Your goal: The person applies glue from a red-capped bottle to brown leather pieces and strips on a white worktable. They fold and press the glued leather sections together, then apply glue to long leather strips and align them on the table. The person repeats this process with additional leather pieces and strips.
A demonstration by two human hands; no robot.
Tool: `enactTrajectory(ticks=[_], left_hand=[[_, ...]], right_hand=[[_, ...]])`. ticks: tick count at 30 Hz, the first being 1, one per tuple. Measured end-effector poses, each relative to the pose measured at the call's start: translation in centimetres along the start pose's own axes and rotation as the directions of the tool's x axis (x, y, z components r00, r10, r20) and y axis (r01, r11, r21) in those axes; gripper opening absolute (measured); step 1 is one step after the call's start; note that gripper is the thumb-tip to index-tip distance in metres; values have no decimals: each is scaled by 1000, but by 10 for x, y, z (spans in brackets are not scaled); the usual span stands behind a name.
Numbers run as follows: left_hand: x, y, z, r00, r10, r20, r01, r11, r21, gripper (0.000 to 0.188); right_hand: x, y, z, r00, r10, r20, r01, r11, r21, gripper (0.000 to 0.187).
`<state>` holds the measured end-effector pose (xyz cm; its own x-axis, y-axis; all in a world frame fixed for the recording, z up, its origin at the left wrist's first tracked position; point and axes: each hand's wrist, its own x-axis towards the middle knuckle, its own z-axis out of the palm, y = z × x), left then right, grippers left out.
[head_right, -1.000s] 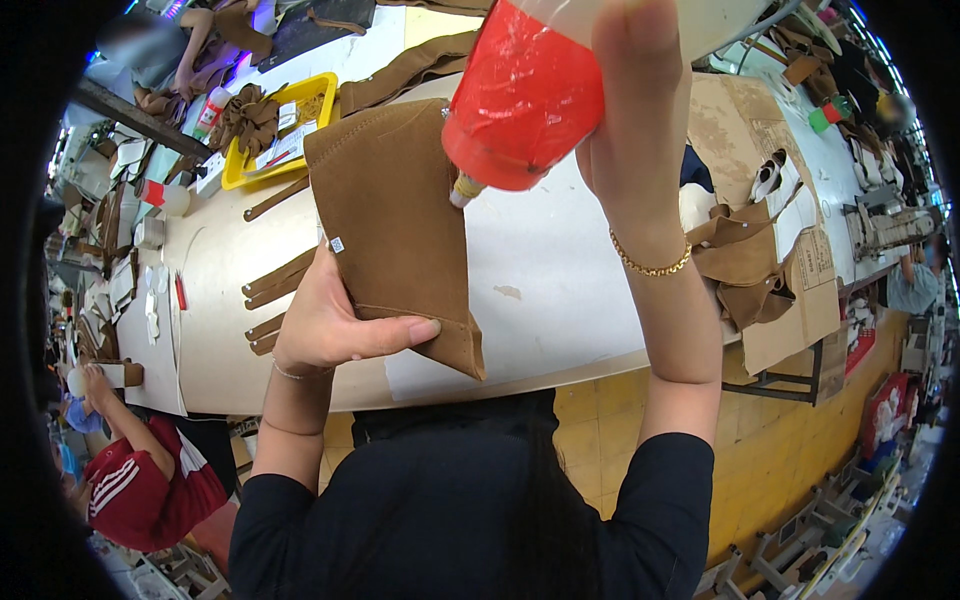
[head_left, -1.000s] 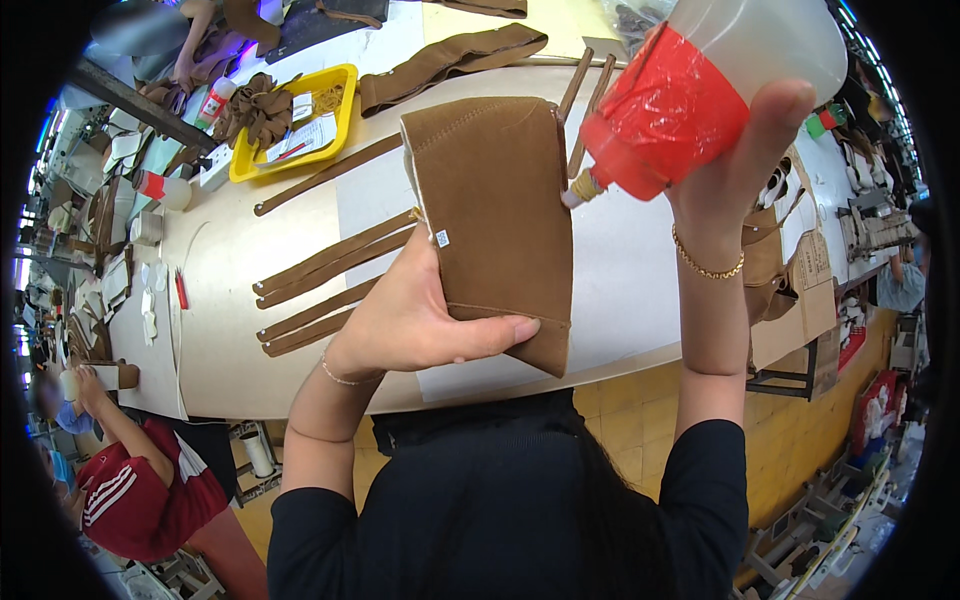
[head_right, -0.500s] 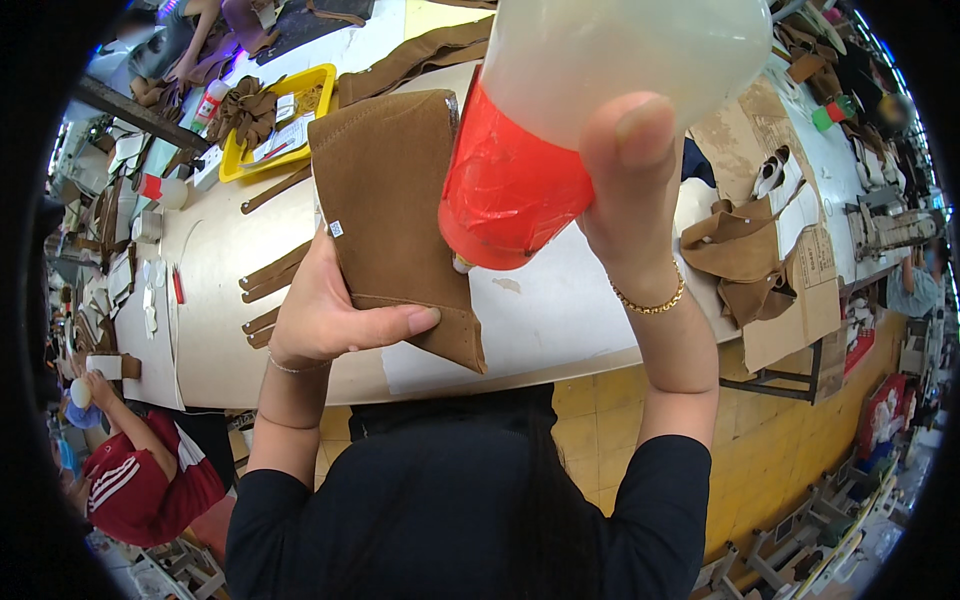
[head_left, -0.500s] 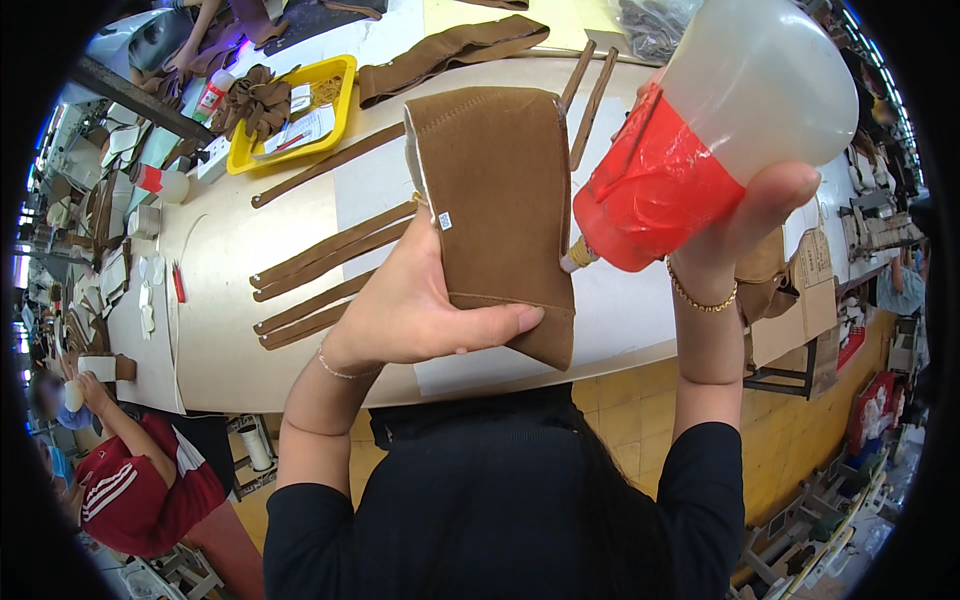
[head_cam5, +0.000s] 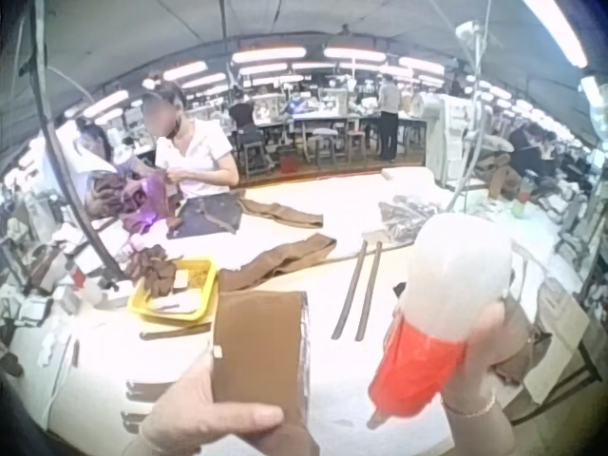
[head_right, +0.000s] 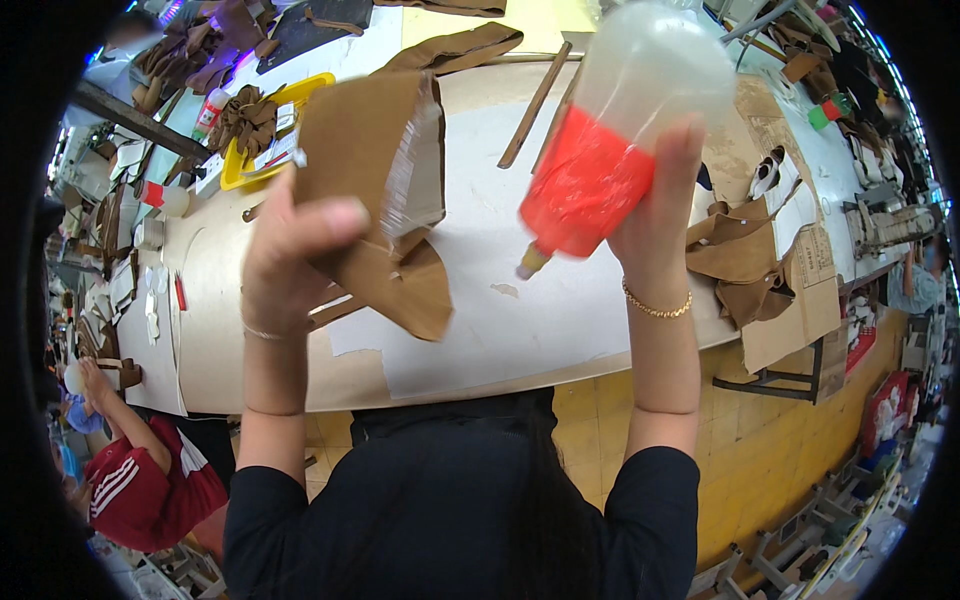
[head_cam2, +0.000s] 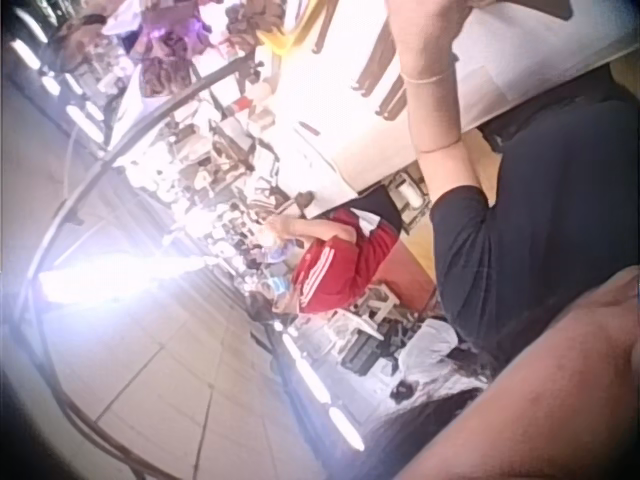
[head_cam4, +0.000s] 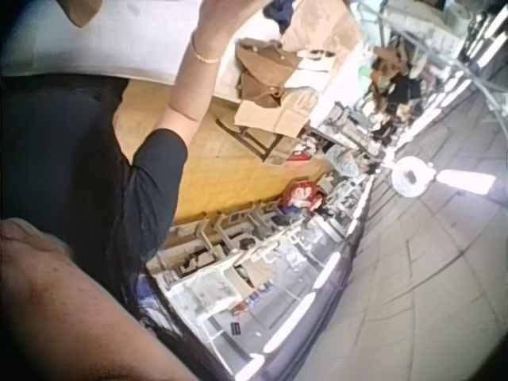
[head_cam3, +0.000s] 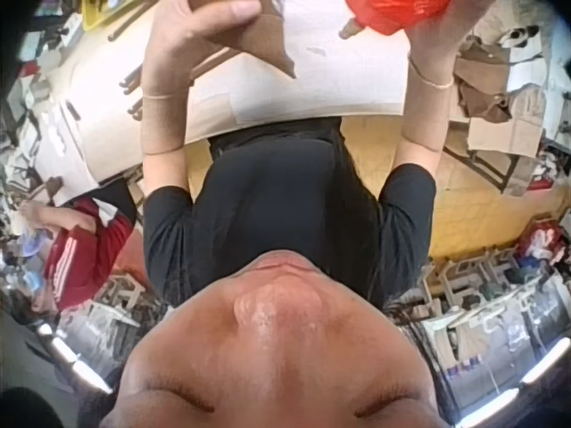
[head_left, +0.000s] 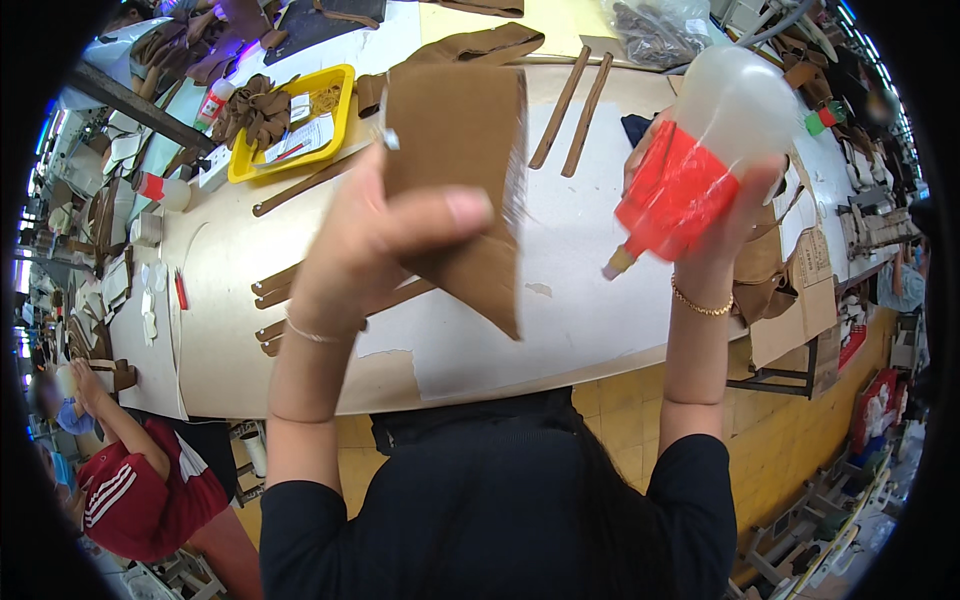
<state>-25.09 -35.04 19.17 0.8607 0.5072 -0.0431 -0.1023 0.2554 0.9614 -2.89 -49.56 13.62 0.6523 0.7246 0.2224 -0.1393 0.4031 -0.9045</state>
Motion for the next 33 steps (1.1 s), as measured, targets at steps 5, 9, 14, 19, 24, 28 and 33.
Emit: enactTrajectory(ticks=[5, 9, 14, 19, 24, 28, 33], left_hand=[[33, 38, -37, 983, 167, 77, -123, 909, -399, 34], [48, 71, -46, 894, 174, 413, -18, 935, -355, 28], [44, 89, -35, 890, 258, 375, -254, 965, -60, 39], [22, 88, -71, 950, 261, 172, -226, 953, -201, 39], [14, 86, -112, 997, 73, 39, -76, 993, 90, 62], [44, 73, -143, 992, 84, -99, -41, 928, 370, 42], [133, 41, -193, 967, 73, -245, 27, 924, 381, 39]], right_hand=[[6, 48, -16, 913, 335, 233, -406, 798, 445, 90], [1, 92, 4, 828, 480, 290, -550, 593, 588, 103], [20, 105, 52, 873, 449, 192, -452, 597, 663, 103], [48, 105, 54, 884, 414, 217, -444, 597, 668, 77], [99, 81, 4, 943, 330, 39, -291, 766, 573, 81], [166, 58, -24, 977, 204, -59, -153, 869, 470, 84], [252, 52, -18, 991, 130, -42, -106, 925, 364, 81]])
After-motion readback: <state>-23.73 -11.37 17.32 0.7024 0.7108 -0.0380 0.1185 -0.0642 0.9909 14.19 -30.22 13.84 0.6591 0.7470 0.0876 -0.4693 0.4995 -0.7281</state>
